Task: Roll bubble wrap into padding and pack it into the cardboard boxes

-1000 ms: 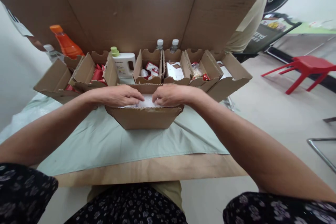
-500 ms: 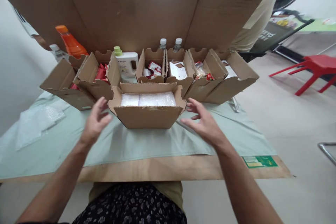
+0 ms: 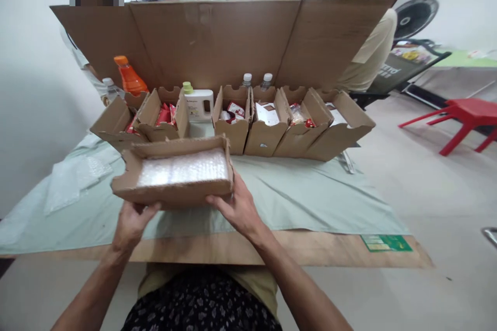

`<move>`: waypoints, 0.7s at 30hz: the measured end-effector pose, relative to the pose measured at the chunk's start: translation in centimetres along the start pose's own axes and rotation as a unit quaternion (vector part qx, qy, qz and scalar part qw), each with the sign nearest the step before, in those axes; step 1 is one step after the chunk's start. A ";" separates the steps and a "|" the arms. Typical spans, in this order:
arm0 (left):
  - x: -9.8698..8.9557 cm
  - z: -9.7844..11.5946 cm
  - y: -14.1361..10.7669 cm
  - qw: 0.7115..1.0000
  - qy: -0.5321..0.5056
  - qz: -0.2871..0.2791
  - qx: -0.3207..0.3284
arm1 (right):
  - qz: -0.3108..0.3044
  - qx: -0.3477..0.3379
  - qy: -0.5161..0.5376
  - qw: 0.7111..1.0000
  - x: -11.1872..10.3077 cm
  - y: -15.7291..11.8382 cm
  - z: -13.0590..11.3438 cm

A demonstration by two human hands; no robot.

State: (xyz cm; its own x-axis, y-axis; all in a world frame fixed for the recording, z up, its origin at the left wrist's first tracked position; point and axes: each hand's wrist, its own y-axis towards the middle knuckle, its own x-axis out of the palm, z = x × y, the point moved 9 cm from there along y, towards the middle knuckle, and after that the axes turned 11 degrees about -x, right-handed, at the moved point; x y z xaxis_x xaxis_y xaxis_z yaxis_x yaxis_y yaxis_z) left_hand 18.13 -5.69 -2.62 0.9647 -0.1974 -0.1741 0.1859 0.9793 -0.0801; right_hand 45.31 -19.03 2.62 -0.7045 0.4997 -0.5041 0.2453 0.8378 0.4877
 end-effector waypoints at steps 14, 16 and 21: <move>5.5 2.7 -1.8 0.994 -0.013 -0.088 0.067 | 0.121 0.062 -0.041 0.990 -4.4 -5.7 0.2; 4.4 1.5 -1.2 0.993 -0.010 -0.106 0.055 | 0.119 0.081 -0.019 0.989 -2.2 -7.0 0.5; 4.7 3.4 4.6 0.982 -0.014 -0.179 0.053 | 0.134 0.085 -0.002 0.987 0.3 -7.0 1.1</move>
State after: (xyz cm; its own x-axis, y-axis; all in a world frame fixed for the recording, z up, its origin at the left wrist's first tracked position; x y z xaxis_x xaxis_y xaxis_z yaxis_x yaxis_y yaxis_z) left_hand 24.16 -1.99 -0.46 0.8389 -0.5295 -0.1260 0.5305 0.8472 -0.0285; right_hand 44.08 -24.51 -1.70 -0.5959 0.7093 -0.3764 0.5315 0.6998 0.4773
